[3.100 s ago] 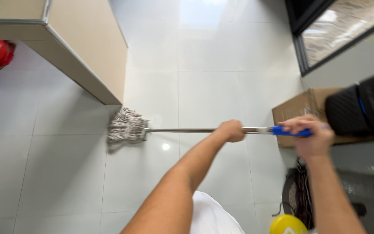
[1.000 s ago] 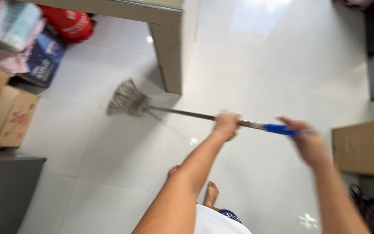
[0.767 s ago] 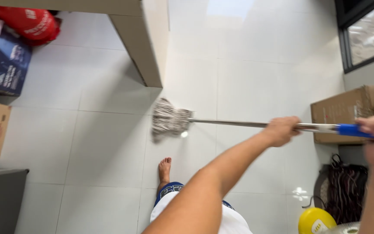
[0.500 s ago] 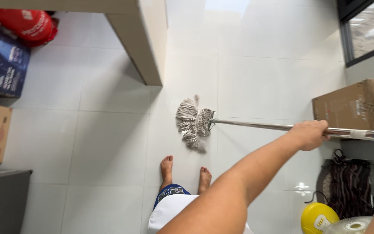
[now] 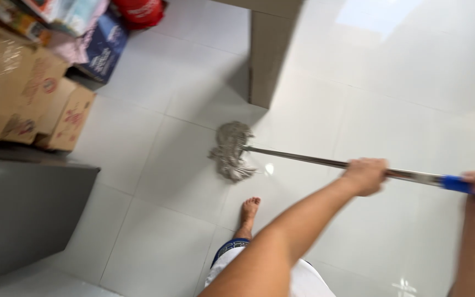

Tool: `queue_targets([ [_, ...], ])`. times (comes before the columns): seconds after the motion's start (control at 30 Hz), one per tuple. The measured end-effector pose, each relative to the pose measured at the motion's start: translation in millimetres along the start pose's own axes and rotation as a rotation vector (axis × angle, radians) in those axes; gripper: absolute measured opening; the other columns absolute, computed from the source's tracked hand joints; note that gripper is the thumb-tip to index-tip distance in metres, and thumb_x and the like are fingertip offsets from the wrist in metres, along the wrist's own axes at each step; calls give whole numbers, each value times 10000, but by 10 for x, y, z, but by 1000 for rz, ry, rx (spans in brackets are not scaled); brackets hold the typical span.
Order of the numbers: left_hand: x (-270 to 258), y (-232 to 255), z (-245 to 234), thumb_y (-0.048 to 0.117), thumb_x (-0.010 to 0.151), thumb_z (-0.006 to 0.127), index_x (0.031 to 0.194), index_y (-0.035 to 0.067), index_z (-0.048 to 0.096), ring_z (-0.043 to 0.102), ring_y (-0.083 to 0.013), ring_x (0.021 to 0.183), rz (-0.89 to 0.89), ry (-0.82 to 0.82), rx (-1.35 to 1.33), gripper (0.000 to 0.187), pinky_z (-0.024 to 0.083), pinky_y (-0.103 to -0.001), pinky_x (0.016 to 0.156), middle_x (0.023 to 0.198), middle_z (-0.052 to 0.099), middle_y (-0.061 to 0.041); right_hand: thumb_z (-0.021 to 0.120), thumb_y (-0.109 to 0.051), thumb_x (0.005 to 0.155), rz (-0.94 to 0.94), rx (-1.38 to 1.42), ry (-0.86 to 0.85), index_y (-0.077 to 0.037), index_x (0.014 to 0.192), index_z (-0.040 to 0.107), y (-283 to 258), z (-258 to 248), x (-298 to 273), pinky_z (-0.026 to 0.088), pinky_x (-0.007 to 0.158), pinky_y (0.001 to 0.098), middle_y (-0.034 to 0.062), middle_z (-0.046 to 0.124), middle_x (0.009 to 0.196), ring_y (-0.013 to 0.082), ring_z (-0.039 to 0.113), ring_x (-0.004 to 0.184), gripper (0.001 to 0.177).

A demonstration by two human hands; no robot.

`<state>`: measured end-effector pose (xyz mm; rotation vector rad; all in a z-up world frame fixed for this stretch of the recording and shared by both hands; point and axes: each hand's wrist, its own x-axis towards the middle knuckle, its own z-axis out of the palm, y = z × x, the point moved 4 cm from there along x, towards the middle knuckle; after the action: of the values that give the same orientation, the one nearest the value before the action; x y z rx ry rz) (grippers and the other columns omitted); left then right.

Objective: Mopping the floor in a room and out onto a balcony.

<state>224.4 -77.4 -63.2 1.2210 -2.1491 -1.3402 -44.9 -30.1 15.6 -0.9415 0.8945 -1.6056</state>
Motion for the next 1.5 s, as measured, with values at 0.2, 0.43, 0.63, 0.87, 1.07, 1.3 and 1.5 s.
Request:
queue_targets([
  [0.2,-1116,-2237,-975,59,790,644,842,91,594,642,-385,912,22,525,6,79,468,-553,831,864,653,-132,503,-421,1147,18,62,-32,-147,745,423,1806,2529,-165,470,700,400,5,398,651,169,433,621,493],
  [0.43,-3151,-3234,-2240,190,890,666,1558,97,271,385,-354,1459,-922,589,144,782,348,-472,1181,1608,331,-166,675,-321,979,549,-251,-419,-77,1120,742,3427,5112,-790,472,1065,367,94,723,1239,224,639,1165,289],
  [0.63,-3629,-2909,-2251,277,942,648,1572,122,227,411,-362,1412,-1210,468,6,774,415,-479,1108,1613,281,-171,660,-377,991,872,-226,-477,-132,1217,698,3988,5246,-1303,420,1074,345,29,614,1409,182,536,1251,335],
  [0.87,-2696,-2555,-1428,232,887,688,1479,106,377,461,-383,1378,-871,404,305,681,428,-471,1103,1528,388,-218,577,-373,1001,924,-210,-262,-199,1047,682,2881,3486,-1246,421,1100,379,-7,622,1439,156,518,1332,208],
  [1.07,-1452,-1463,-85,123,875,618,950,163,657,642,-310,1135,-238,125,167,94,462,-521,988,1037,716,-73,599,-255,1017,469,-722,-198,-96,1059,693,833,1949,-1081,440,1082,367,113,687,1340,229,585,1251,189],
  [1.3,-715,1088,1020,260,905,699,985,120,661,694,-320,943,192,32,-223,166,530,-460,811,935,720,-105,538,-267,1171,76,-121,65,-79,939,649,-1419,634,-1248,439,1251,567,157,697,1203,308,646,1255,319],
  [1.5,-565,2072,1469,421,945,625,1075,180,652,715,-258,1022,252,-200,-285,275,539,-425,875,1039,758,-65,512,-234,1198,-79,-112,-60,-122,777,454,-1865,-1744,-1496,437,816,301,-4,451,729,128,450,688,439],
])
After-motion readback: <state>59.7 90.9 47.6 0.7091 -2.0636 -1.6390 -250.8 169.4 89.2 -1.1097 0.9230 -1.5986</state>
